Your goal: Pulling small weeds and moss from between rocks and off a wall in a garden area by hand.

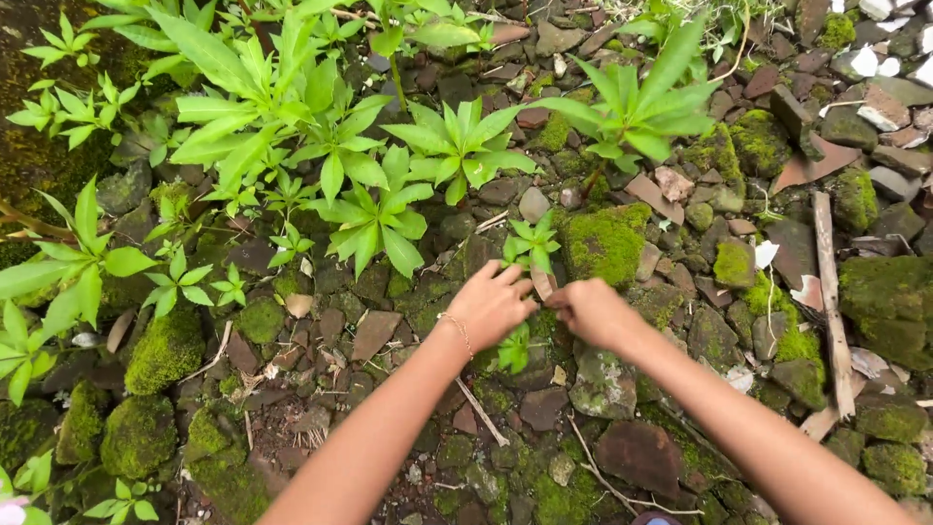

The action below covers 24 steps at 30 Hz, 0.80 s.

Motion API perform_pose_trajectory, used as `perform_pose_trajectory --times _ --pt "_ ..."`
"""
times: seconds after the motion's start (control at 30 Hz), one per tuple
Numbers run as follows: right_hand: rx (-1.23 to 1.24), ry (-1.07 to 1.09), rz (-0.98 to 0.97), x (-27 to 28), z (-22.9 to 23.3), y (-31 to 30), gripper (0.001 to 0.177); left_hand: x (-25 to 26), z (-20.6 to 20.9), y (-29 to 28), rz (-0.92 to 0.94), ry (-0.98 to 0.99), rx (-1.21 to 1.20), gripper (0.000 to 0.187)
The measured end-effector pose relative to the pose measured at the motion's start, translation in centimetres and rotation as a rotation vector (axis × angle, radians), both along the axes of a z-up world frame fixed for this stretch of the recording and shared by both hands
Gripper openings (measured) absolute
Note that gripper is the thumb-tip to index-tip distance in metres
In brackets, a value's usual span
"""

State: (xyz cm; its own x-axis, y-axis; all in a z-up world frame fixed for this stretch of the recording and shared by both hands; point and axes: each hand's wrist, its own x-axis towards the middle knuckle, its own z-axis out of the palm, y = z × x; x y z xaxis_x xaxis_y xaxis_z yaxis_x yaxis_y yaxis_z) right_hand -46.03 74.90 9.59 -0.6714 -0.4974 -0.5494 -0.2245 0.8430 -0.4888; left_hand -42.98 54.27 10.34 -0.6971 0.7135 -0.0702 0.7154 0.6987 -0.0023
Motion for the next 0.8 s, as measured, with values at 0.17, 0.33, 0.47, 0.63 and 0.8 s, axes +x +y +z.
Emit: perform_pose_trajectory --times 0.17,0.33,0.47,0.63,0.8 --pt "-0.058 0.291 0.073 1.2 -7.3 -1.2 0.020 -0.8 -3.9 -1.6 0.083 0.075 -0.079 0.021" --pt "0.052 0.470 0.174 1.3 -3.8 -2.4 0.028 -0.7 -6.1 -1.9 0.055 0.084 -0.035 0.018" --pt "0.080 0.624 0.310 0.5 -6.1 -0.8 0.028 -0.6 -6.6 -1.6 0.028 0.073 -0.045 0.016" --pt "0.055 0.622 0.300 0.5 -5.3 -0.3 0.017 -0.5 -6.8 -1.6 0.011 0.085 -0.020 0.015" --pt "0.004 0.547 0.176 0.0 -4.7 -0.5 0.010 -0.2 -3.1 -2.0 0.085 0.076 0.008 0.014"
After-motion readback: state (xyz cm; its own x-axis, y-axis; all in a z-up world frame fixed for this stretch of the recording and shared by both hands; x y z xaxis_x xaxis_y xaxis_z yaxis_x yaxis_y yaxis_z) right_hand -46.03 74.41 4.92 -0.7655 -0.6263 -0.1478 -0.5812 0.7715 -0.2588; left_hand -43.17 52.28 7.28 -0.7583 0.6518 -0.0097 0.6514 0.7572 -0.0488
